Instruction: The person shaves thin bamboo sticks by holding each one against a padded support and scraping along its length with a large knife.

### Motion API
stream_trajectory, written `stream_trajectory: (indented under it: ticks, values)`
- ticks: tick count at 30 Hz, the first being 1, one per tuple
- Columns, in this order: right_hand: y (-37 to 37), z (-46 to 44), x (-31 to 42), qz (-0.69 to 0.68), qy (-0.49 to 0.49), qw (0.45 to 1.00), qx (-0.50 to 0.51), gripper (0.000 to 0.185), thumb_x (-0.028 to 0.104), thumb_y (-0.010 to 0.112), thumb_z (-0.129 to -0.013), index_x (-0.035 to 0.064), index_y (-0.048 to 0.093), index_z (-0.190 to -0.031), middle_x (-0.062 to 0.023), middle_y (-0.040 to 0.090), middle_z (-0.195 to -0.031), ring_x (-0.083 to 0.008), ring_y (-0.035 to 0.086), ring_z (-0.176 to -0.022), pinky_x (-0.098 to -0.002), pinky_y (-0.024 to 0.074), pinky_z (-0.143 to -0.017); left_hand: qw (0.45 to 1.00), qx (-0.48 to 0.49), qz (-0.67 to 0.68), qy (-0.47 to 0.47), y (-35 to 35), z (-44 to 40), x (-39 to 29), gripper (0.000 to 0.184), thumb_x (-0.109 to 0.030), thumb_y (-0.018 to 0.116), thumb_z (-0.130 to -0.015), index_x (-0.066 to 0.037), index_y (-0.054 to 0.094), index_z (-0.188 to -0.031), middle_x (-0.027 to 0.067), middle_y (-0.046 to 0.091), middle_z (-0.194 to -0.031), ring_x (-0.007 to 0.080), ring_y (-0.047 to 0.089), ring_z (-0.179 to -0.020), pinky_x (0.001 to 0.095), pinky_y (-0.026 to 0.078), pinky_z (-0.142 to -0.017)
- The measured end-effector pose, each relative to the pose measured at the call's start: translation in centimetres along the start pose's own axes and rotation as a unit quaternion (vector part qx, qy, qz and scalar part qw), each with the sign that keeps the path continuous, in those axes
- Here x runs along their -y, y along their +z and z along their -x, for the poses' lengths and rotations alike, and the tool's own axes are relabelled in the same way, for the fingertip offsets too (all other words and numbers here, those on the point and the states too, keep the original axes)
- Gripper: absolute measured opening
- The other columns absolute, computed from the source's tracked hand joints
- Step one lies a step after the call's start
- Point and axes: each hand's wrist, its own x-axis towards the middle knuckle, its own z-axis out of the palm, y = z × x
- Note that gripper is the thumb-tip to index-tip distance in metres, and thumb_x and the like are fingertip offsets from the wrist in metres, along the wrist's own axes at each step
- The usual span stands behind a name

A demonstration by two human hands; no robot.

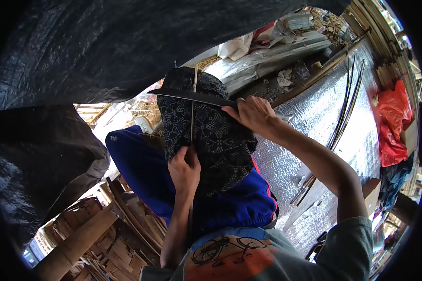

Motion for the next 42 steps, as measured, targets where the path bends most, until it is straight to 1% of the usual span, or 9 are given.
stream_trajectory:
  ticks: [2, 9, 16, 20, 28, 29, 33, 36, 42]
  values:
    - [-1.1, -1.0, 0.0, -0.067, 0.190, 0.976, 0.085, 0.043, 0.040, 0.049, -0.095, 0.0004, 0.063, -0.085, -0.0091, 0.051, -0.056, -0.0256, 0.059, -0.050, -0.0404, 0.0492, -0.045, 1.000, -0.002, -0.006, 0.031, 0.3, -0.1, -0.3, 0.014, -0.003, 0.060, -0.083, 0.004, 0.055, -0.073, 0.0187, 0.059, -0.061, 0.0329, 0.063, -0.056, 0.0378, 0.043, -0.050]
    - [1.3, 1.1, -0.4, -0.086, 0.054, 0.990, -0.098, 0.061, 0.052, 0.047, -0.094, 0.0040, 0.055, -0.057, -0.0120, 0.051, -0.048, -0.0273, 0.059, -0.047, -0.0380, 0.0509, -0.047, 1.000, -0.005, 0.027, -0.001, 0.6, 0.0, 0.2, 0.017, -0.003, 0.061, -0.083, 0.005, 0.053, -0.070, 0.0176, 0.057, -0.058, 0.0298, 0.061, -0.051, 0.0354, 0.041, -0.047]
    - [-1.9, -0.5, -0.4, -0.104, 0.112, 0.980, 0.129, 0.065, 0.053, 0.033, -0.098, 0.0071, 0.058, -0.059, -0.0067, 0.051, -0.048, -0.0195, 0.053, -0.041, -0.0360, 0.0466, -0.039, 0.999, 0.011, 0.033, -0.005, 0.5, 0.4, -1.0, 0.017, -0.004, 0.061, -0.085, 0.004, 0.057, -0.071, 0.0164, 0.060, -0.059, 0.0303, 0.063, -0.051, 0.0339, 0.043, -0.046]
    - [0.9, 0.4, -2.4, 0.123, 0.010, 0.992, -0.017, 0.065, 0.051, 0.033, -0.099, 0.0043, 0.061, -0.062, -0.0068, 0.054, -0.050, -0.0175, 0.054, -0.041, -0.0344, 0.0488, -0.038, 1.000, 0.011, 0.024, -0.001, 0.3, 1.4, -0.8, 0.019, -0.005, 0.061, -0.085, 0.004, 0.056, -0.070, 0.0165, 0.060, -0.059, 0.0312, 0.063, -0.053, 0.0340, 0.043, -0.046]
    - [-1.4, -0.4, -1.5, 0.010, 0.062, 0.988, 0.141, 0.055, 0.048, 0.041, -0.097, 0.0018, 0.059, -0.075, -0.0053, 0.051, -0.051, -0.0176, 0.049, -0.042, -0.0332, 0.0410, -0.037, 0.999, 0.000, 0.047, -0.017, 0.5, 1.1, -1.0, 0.022, -0.007, 0.061, -0.086, 0.003, 0.055, -0.067, 0.0176, 0.058, -0.058, 0.0323, 0.062, -0.052, 0.0356, 0.041, -0.045]
    - [1.0, -0.7, -4.4, 0.057, 0.002, 0.998, 0.018, 0.058, 0.051, 0.039, -0.097, 0.0030, 0.060, -0.072, -0.0033, 0.049, -0.049, -0.0165, 0.046, -0.039, -0.0312, 0.0399, -0.035, 0.999, 0.002, 0.039, -0.009, 0.4, 1.4, -1.0, 0.023, -0.007, 0.061, -0.086, 0.002, 0.054, -0.066, 0.0175, 0.058, -0.057, 0.0321, 0.062, -0.052, 0.0357, 0.041, -0.044]
    - [-2.3, -1.7, -0.3, -0.034, 0.119, 0.979, 0.159, 0.058, 0.053, 0.039, -0.096, 0.0058, 0.060, -0.070, -0.0034, 0.052, -0.049, -0.0139, 0.050, -0.040, -0.0298, 0.0409, -0.035, 0.997, 0.017, 0.072, -0.007, 0.8, 0.7, -0.9, 0.024, -0.006, 0.061, -0.086, 0.005, 0.052, -0.067, 0.0159, 0.053, -0.054, 0.0229, 0.053, -0.042, 0.0338, 0.036, -0.044]
    - [-3.0, 0.2, 0.5, 0.065, -0.017, 0.989, 0.130, 0.060, 0.054, 0.039, -0.096, 0.0056, 0.059, -0.067, -0.0037, 0.052, -0.047, -0.0144, 0.053, -0.041, -0.0301, 0.0421, -0.036, 0.998, 0.007, 0.059, -0.017, 0.6, 1.0, -1.0, 0.024, -0.008, 0.061, -0.086, 0.002, 0.054, -0.066, 0.0169, 0.057, -0.055, 0.0317, 0.062, -0.051, 0.0353, 0.040, -0.043]
    - [-1.5, -1.4, -1.9, 0.022, 0.104, 0.987, 0.119, 0.059, 0.057, 0.047, -0.091, 0.0064, 0.057, -0.064, -0.0044, 0.049, -0.044, -0.0169, 0.050, -0.037, -0.0325, 0.0419, -0.034, 0.999, 0.011, 0.053, 0.003, 1.3, 0.7, -1.0, 0.024, -0.007, 0.061, -0.086, 0.004, 0.053, -0.066, 0.0171, 0.055, -0.056, 0.0287, 0.056, -0.046, 0.0348, 0.037, -0.044]
